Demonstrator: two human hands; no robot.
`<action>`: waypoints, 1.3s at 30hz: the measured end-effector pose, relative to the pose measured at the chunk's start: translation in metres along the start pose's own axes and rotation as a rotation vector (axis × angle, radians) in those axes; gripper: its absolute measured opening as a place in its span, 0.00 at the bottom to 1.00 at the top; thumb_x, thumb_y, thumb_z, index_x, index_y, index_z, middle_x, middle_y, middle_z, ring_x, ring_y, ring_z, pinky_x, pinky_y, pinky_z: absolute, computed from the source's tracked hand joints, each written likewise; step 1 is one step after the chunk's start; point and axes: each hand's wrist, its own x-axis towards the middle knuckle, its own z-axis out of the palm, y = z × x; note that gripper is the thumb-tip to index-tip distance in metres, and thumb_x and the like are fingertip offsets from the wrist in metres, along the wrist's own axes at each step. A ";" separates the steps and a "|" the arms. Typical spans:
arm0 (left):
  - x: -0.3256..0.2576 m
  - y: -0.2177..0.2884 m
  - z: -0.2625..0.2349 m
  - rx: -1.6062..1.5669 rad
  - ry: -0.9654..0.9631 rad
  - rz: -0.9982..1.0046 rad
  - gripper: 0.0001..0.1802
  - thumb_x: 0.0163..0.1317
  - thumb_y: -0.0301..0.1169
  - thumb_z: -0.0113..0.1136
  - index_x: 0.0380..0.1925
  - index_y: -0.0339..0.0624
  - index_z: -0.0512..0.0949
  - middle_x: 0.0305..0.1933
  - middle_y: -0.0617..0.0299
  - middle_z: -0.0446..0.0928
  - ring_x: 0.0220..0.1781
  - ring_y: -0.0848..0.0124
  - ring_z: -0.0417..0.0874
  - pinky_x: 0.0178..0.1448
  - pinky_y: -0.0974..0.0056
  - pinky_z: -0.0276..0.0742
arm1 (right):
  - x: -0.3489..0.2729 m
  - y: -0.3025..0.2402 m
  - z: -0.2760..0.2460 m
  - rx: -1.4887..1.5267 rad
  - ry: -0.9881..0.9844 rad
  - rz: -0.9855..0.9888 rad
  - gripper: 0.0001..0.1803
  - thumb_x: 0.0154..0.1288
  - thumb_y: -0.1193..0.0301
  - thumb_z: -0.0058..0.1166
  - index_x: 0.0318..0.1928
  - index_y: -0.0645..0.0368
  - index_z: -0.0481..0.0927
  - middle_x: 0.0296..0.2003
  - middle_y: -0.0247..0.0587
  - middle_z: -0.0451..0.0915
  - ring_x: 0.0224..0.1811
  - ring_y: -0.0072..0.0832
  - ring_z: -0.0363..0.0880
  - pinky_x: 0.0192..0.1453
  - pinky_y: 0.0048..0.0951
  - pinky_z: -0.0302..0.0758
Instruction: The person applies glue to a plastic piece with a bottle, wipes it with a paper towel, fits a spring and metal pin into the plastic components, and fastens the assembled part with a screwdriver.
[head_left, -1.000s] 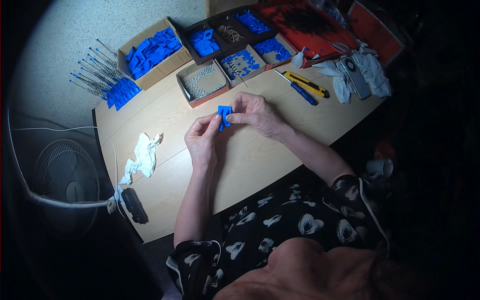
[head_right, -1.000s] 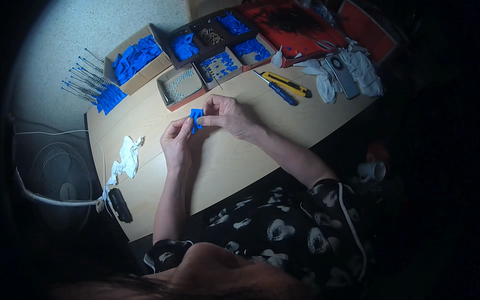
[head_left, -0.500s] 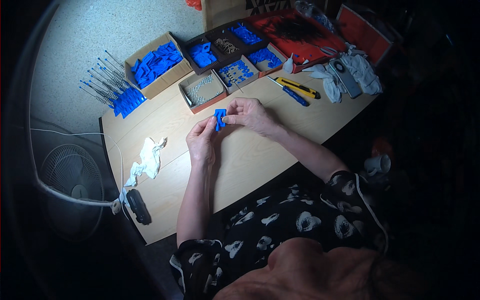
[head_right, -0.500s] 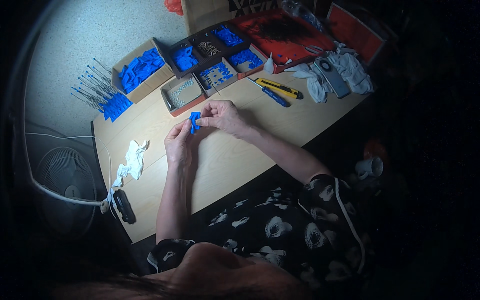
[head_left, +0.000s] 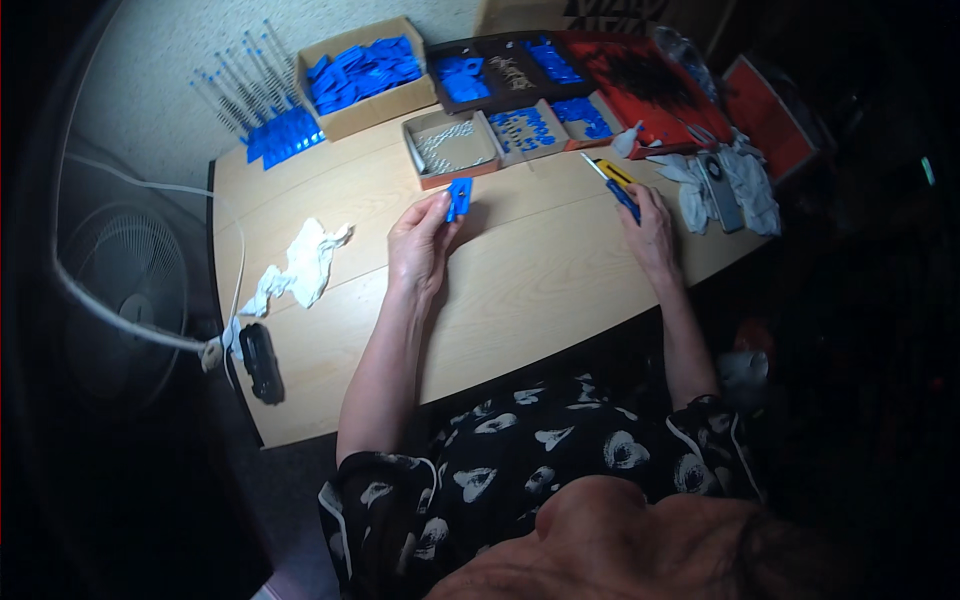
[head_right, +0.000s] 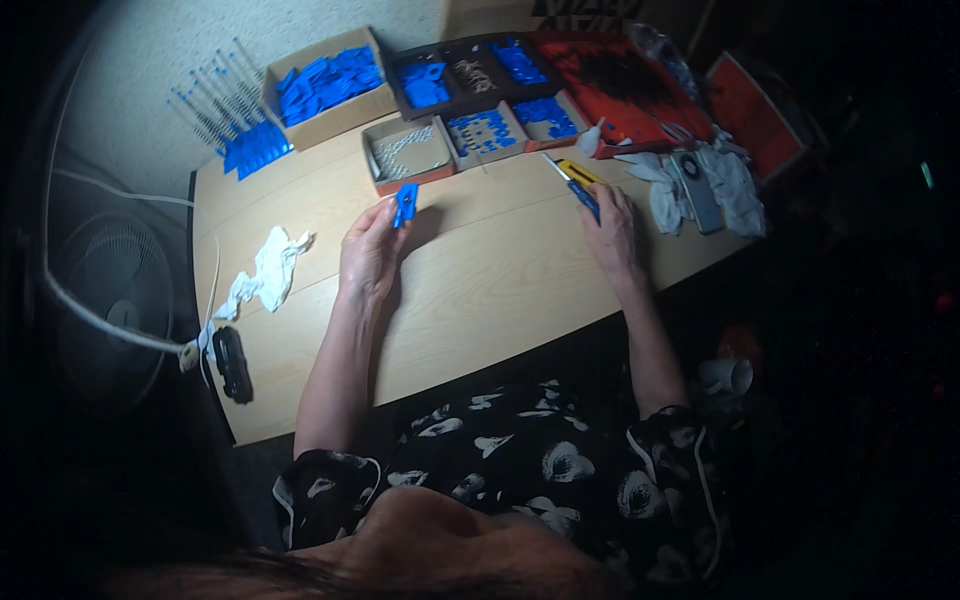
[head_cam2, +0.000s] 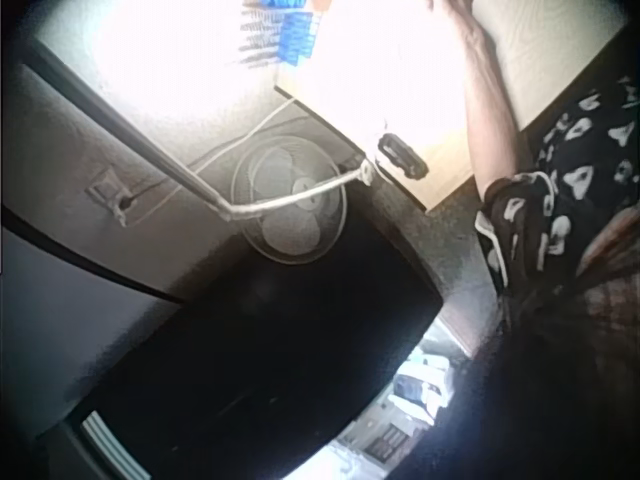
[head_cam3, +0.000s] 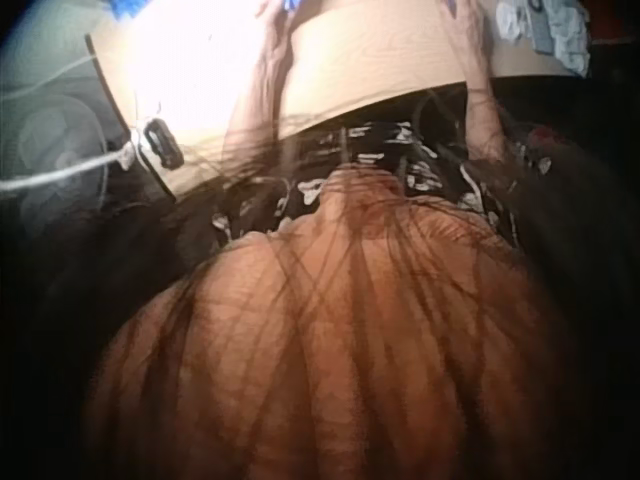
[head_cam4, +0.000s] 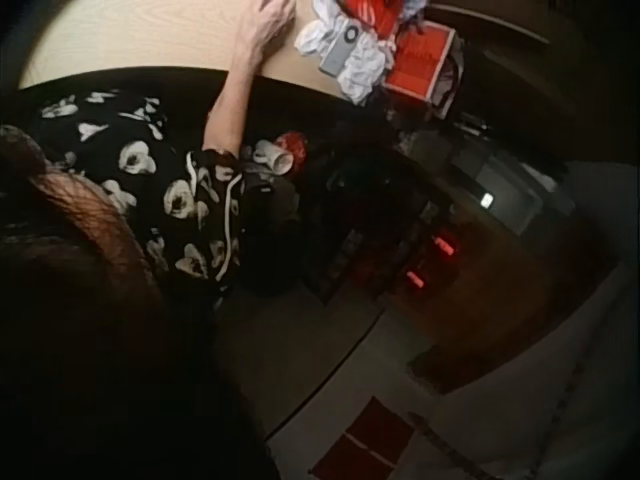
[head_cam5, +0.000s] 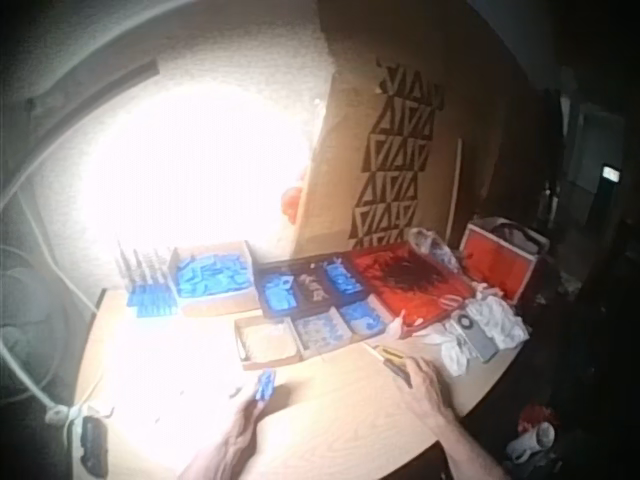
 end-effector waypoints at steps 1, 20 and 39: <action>0.002 -0.001 -0.001 -0.002 0.000 -0.017 0.10 0.67 0.30 0.63 0.43 0.37 0.81 0.40 0.60 0.83 0.39 0.74 0.84 0.46 0.72 0.84 | 0.001 0.003 -0.001 0.043 0.030 -0.058 0.15 0.64 0.74 0.57 0.50 0.64 0.75 0.45 0.55 0.79 0.47 0.50 0.79 0.50 0.44 0.75; -0.004 0.005 0.001 -0.013 0.005 -0.058 0.08 0.65 0.30 0.65 0.41 0.37 0.82 0.42 0.60 0.83 0.42 0.75 0.84 0.48 0.71 0.84 | -0.032 -0.142 -0.029 0.755 -0.137 -0.105 0.11 0.67 0.74 0.62 0.46 0.63 0.76 0.33 0.32 0.80 0.33 0.13 0.75 0.37 0.15 0.73; -0.006 0.005 0.003 0.036 0.000 -0.061 0.09 0.63 0.29 0.67 0.40 0.36 0.83 0.37 0.59 0.84 0.37 0.74 0.84 0.45 0.72 0.82 | -0.029 -0.138 -0.025 0.728 -0.145 -0.075 0.11 0.66 0.74 0.63 0.46 0.63 0.78 0.34 0.34 0.81 0.34 0.16 0.77 0.38 0.18 0.74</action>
